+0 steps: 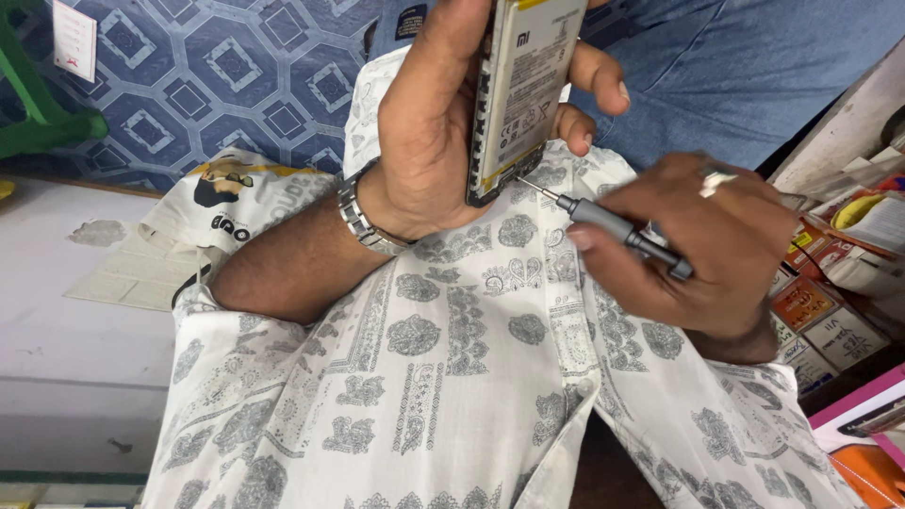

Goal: The person repairs a disassembled smartphone, using a screwdriver to unscrew components from the phone body, then uses a blue electric screwdriver to remove screws from the phone's back cover while seated on the floor.

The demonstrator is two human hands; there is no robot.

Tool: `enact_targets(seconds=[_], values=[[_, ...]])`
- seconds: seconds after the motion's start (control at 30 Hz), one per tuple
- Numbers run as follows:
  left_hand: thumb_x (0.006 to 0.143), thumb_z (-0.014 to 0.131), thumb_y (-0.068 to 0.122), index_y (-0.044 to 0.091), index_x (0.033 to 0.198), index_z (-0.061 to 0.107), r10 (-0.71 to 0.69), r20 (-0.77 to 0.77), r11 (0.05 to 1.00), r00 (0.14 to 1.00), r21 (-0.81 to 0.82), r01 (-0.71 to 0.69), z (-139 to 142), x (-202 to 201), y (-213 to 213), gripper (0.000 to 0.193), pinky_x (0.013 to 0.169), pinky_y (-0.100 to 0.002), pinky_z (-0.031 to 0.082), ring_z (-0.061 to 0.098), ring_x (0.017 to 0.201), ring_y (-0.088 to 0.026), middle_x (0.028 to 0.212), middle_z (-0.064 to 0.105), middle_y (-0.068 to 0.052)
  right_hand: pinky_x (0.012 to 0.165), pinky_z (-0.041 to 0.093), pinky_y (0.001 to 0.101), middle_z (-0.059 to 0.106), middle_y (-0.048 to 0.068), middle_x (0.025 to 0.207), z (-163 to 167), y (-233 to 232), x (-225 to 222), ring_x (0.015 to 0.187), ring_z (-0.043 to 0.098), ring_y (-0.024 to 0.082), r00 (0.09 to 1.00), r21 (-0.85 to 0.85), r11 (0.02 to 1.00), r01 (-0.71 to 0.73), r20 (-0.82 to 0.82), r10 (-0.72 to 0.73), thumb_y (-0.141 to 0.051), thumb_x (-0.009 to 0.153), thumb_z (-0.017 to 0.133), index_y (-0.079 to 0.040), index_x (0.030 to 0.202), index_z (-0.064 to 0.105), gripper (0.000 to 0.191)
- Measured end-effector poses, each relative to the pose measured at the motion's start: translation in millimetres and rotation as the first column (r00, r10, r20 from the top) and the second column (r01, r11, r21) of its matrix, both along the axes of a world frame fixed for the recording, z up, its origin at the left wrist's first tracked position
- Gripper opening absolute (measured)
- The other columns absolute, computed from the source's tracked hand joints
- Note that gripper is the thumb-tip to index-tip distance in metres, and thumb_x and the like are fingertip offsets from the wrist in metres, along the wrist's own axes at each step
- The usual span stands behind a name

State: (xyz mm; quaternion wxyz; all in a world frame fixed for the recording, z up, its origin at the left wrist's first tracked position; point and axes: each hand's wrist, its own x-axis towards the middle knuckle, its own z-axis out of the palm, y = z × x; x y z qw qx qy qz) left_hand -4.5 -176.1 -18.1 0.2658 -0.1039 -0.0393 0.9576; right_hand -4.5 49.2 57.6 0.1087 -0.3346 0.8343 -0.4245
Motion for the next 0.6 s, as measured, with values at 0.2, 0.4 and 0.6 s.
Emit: enact_targets(seconds=[0.2,0.4,0.6], values=[[0.106,0.019,0.067,0.005,0.154,0.034,-0.004,0.001,1.0,1.0,0.009,0.004,0,0,1,0.08,0.1,-0.056,0.048,0.045,0.132,-0.047,0.157,0.037,-0.019,0.053,0.045,0.0272,0.066,0.01,0.072,-5,8,6,0.053,0.059,0.013,0.999,0.002,1.0,0.031,0.008,-0.031,-0.012,0.101,0.075,-0.005,0.103,0.066,0.012],[0.105,0.019,0.067,0.005,0.155,0.033,-0.004,-0.002,1.0,1.0,0.016,0.004,1,0,3,0.081,0.101,-0.058,0.047,0.044,0.134,-0.048,0.157,0.036,-0.018,0.054,0.052,0.0223,0.07,0.009,0.084,-7,7,10,0.064,0.07,0.013,0.998,-0.08,0.996,0.039,-0.043,-0.042,-0.023,0.099,0.077,0.006,0.121,0.063,0.039],[0.105,0.019,0.068,0.005,0.155,0.032,0.002,-0.005,1.0,1.0,0.017,-0.001,0,1,4,0.081,0.102,-0.059,0.046,0.043,0.135,-0.049,0.158,0.035,-0.018,0.042,0.038,0.028,0.068,0.009,0.068,-4,7,12,0.049,0.059,0.009,0.998,0.046,0.997,0.062,-0.015,-0.061,-0.025,0.082,0.085,0.003,0.098,0.07,0.036]])
